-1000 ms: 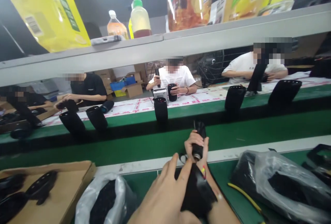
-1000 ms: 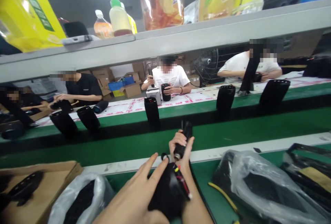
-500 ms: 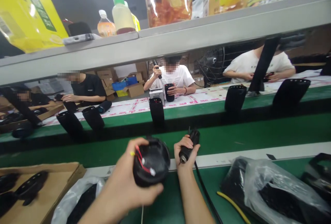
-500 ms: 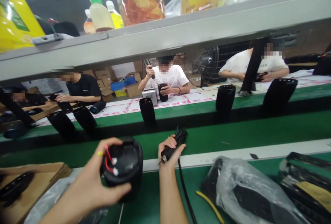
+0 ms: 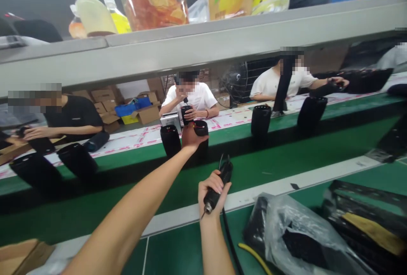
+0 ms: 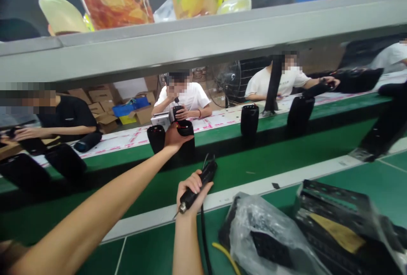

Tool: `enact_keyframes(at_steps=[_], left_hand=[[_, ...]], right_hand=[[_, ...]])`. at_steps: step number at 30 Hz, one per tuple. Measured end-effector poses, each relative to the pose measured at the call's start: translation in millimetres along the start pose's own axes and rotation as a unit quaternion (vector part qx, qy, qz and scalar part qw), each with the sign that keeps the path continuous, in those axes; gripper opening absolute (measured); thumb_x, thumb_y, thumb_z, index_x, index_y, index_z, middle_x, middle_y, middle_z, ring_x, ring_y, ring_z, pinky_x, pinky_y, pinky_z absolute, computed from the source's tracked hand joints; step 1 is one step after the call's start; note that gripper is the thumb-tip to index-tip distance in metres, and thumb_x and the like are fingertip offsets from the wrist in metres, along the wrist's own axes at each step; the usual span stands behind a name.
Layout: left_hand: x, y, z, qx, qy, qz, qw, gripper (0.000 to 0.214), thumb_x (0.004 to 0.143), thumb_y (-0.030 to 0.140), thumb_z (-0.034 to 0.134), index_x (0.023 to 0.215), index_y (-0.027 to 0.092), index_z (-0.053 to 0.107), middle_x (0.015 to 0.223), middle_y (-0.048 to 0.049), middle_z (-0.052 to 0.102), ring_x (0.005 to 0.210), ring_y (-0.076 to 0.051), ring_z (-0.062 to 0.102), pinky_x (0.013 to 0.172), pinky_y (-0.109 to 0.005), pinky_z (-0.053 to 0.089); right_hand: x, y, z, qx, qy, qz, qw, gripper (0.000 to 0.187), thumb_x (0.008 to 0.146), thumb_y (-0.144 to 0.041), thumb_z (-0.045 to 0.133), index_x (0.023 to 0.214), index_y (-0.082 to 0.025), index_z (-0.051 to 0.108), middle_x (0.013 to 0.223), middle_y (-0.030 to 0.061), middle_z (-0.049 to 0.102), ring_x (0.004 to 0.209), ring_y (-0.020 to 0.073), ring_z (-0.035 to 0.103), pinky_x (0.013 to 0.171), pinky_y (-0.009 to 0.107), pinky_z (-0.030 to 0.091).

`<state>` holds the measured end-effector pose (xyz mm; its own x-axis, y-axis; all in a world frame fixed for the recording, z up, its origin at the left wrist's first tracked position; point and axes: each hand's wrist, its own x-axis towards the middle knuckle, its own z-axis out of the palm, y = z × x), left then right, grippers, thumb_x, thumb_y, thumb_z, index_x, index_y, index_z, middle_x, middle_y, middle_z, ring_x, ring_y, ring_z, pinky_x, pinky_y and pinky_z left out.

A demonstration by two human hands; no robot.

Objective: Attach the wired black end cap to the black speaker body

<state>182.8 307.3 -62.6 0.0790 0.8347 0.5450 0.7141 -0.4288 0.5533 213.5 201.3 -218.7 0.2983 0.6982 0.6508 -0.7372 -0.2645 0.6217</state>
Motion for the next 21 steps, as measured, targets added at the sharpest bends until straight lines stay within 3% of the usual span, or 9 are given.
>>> enact_keyframes(at_steps=[3,6,9,13,16,18,21], left_hand=[[5.1,-8.2,23.6,0.021,0.010,-0.015,1.000,0.035,0.095,0.034,0.060,0.124,0.016,0.056,0.124,-0.0097,0.058,0.107,-0.023,0.061,0.089,-0.044,0.054],[12.5,-24.3,27.7,0.041,-0.003,-0.015,0.999,0.035,0.095,0.034,0.060,0.125,0.016,0.056,0.125,-0.0099,0.058,0.107,-0.024,0.061,0.090,-0.045,0.054],[33.4,-40.0,10.5,0.065,-0.031,-0.001,0.997,0.035,0.095,0.034,0.060,0.124,0.016,0.056,0.124,-0.0097,0.059,0.106,-0.023,0.061,0.089,-0.044,0.054],[68.3,-55.8,-33.9,0.100,-0.072,0.032,0.992,0.035,0.095,0.034,0.060,0.125,0.017,0.056,0.127,-0.0099,0.057,0.110,-0.024,0.059,0.092,-0.046,0.053],[79.3,-69.2,-60.0,0.123,-0.113,0.040,0.985,0.036,0.095,0.034,0.060,0.126,0.017,0.055,0.130,-0.0105,0.056,0.112,-0.025,0.058,0.094,-0.047,0.052],[76.3,-78.7,-65.4,0.133,-0.150,0.034,0.979,0.035,0.094,0.034,0.061,0.124,0.016,0.056,0.126,-0.0101,0.058,0.110,-0.025,0.060,0.092,-0.047,0.052],[63.4,-86.9,-58.1,0.134,-0.177,0.032,0.975,0.033,0.094,0.034,0.061,0.121,0.015,0.058,0.124,-0.0094,0.059,0.108,-0.024,0.061,0.091,-0.046,0.053]], right_hand=[[2.0,-0.2,-1.1,-0.015,-0.015,-0.008,1.000,0.022,0.100,-0.025,0.062,0.113,-0.007,0.056,0.085,0.0026,0.054,0.072,0.0123,0.057,0.069,0.025,0.056],[4.0,-2.8,-1.4,-0.023,-0.020,-0.015,0.999,0.022,0.100,-0.023,0.062,0.113,-0.007,0.056,0.084,0.0024,0.054,0.072,0.0123,0.058,0.070,0.025,0.057],[4.6,-5.2,-0.7,-0.022,-0.014,-0.017,1.000,0.022,0.098,-0.022,0.065,0.112,-0.007,0.056,0.083,0.0016,0.054,0.070,0.0118,0.057,0.069,0.024,0.057],[3.3,-4.9,-1.1,-0.025,0.004,-0.011,1.000,0.021,0.098,-0.021,0.064,0.111,-0.007,0.056,0.082,0.0016,0.054,0.071,0.0119,0.057,0.070,0.025,0.057],[2.3,-5.0,-2.2,-0.033,0.009,-0.008,0.999,0.021,0.099,-0.023,0.064,0.111,-0.007,0.056,0.082,0.0016,0.054,0.070,0.0119,0.057,0.070,0.025,0.057],[1.8,-5.6,-3.4,-0.040,0.008,-0.007,0.999,0.021,0.099,-0.023,0.064,0.110,-0.007,0.057,0.081,0.0014,0.054,0.070,0.0119,0.057,0.069,0.025,0.056],[0.0,-6.4,-7.0,-0.047,0.012,-0.004,0.999,0.022,0.099,-0.025,0.065,0.109,-0.007,0.057,0.081,0.0015,0.053,0.070,0.0118,0.057,0.069,0.025,0.056]])
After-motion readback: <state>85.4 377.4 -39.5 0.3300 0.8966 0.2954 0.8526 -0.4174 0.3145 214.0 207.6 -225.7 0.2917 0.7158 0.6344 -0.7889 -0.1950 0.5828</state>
